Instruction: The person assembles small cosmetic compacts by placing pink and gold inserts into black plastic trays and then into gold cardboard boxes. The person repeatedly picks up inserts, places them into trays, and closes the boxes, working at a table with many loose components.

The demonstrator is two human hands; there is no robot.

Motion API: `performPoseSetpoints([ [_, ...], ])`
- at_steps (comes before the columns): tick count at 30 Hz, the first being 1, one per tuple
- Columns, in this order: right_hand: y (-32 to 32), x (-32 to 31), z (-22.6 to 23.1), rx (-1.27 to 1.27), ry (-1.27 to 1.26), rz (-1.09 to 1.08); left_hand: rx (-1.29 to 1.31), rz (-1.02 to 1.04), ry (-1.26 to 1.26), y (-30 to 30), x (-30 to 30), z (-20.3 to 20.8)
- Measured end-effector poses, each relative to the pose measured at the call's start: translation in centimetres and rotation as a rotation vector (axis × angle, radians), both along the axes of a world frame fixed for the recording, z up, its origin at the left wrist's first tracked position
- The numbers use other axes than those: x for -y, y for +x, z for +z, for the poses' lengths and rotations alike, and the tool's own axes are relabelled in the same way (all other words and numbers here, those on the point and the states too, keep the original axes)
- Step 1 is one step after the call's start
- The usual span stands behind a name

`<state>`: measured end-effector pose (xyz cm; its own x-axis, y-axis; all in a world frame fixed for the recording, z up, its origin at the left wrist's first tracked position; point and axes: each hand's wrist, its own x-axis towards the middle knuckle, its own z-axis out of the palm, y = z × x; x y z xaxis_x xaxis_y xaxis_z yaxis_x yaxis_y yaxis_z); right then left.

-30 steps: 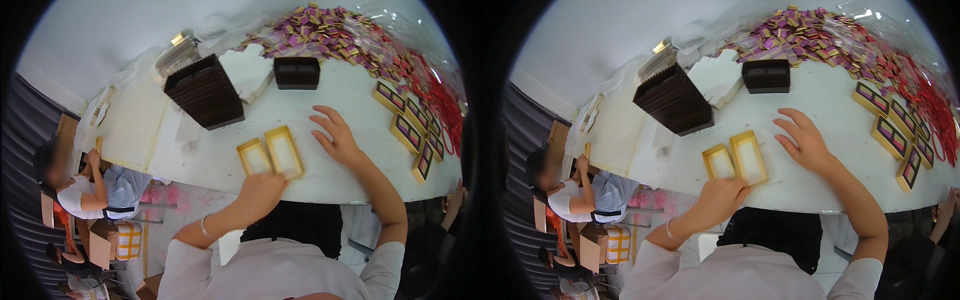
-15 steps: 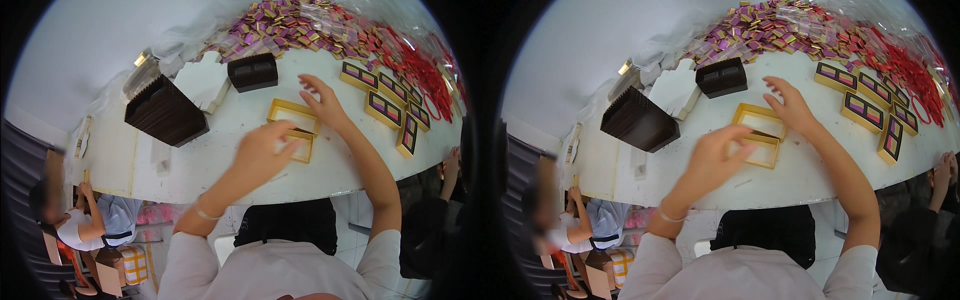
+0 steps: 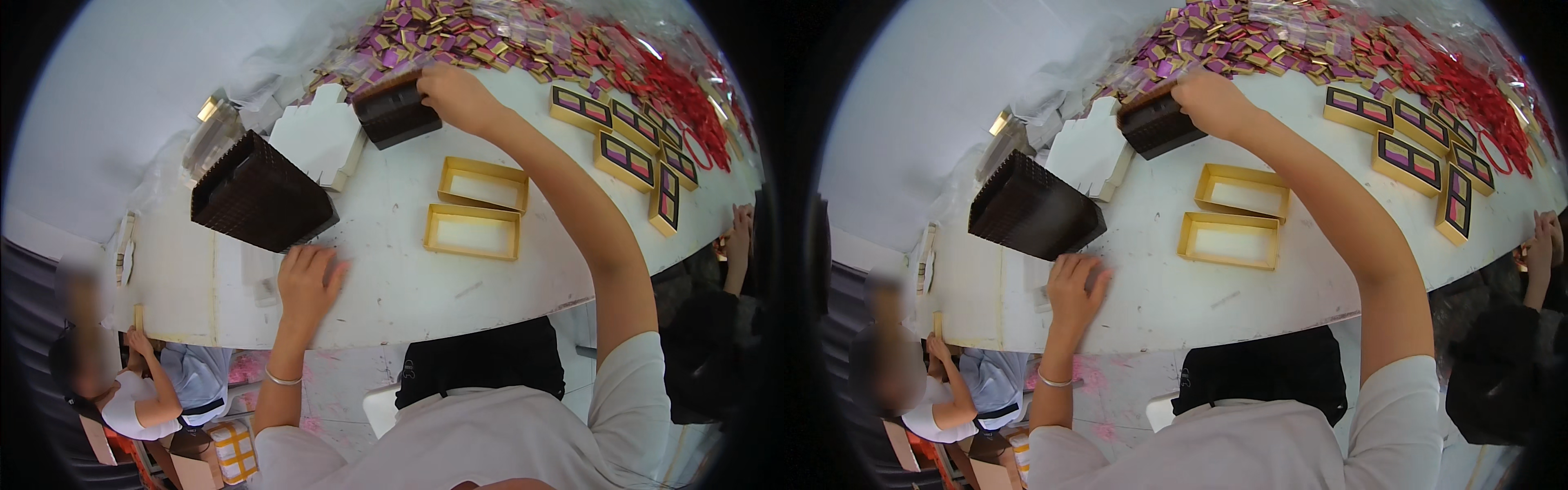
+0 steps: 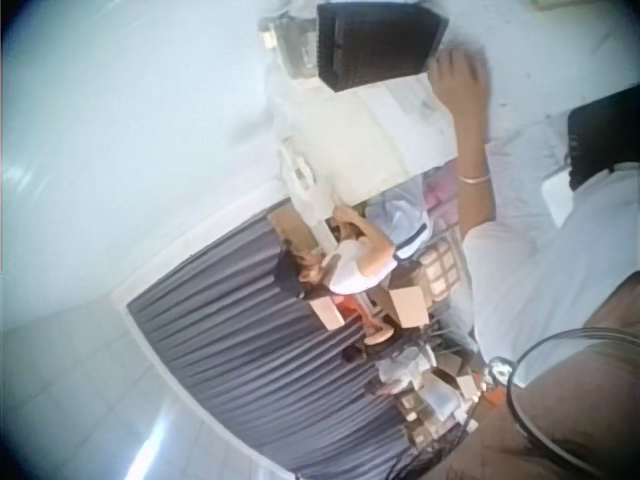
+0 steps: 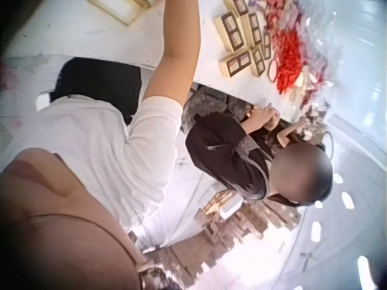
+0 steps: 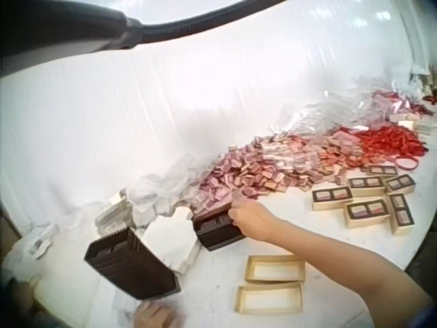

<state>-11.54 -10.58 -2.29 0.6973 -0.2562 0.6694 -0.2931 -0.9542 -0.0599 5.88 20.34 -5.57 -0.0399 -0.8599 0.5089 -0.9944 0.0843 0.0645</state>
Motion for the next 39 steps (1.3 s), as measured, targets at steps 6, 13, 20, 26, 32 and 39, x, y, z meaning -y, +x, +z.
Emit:
performPoseSetpoints([
  [6, -5.0, -2.1, 3.3, 0.351, 0.842, 0.111, -0.245, -0.291, 0.027, -4.8, 5.6, 3.6],
  [13, -13.1, -5.2, 2.1, 0.178, 1.278, -0.101, -0.540, -0.500, 0.556, -5.4, 15.6, 2.6],
  [20, -13.2, -4.6, -0.3, -0.119, 0.917, -0.490, -0.583, -0.396, 0.741, -7.6, 15.8, 2.8],
  [26, -10.1, -4.2, 0.1, -0.321, 0.554, -0.380, -0.685, -0.426, 0.495, -7.7, 15.3, 1.4],
  [32, -9.3, -5.9, 1.7, -0.564, 0.516, -0.296, -0.682, -0.419, 0.510, -7.9, 15.3, 1.7],
  [39, -14.7, -7.0, 1.9, -0.372, 0.868, 0.074, -0.696, -0.450, 0.499, -7.6, 15.7, 0.8],
])
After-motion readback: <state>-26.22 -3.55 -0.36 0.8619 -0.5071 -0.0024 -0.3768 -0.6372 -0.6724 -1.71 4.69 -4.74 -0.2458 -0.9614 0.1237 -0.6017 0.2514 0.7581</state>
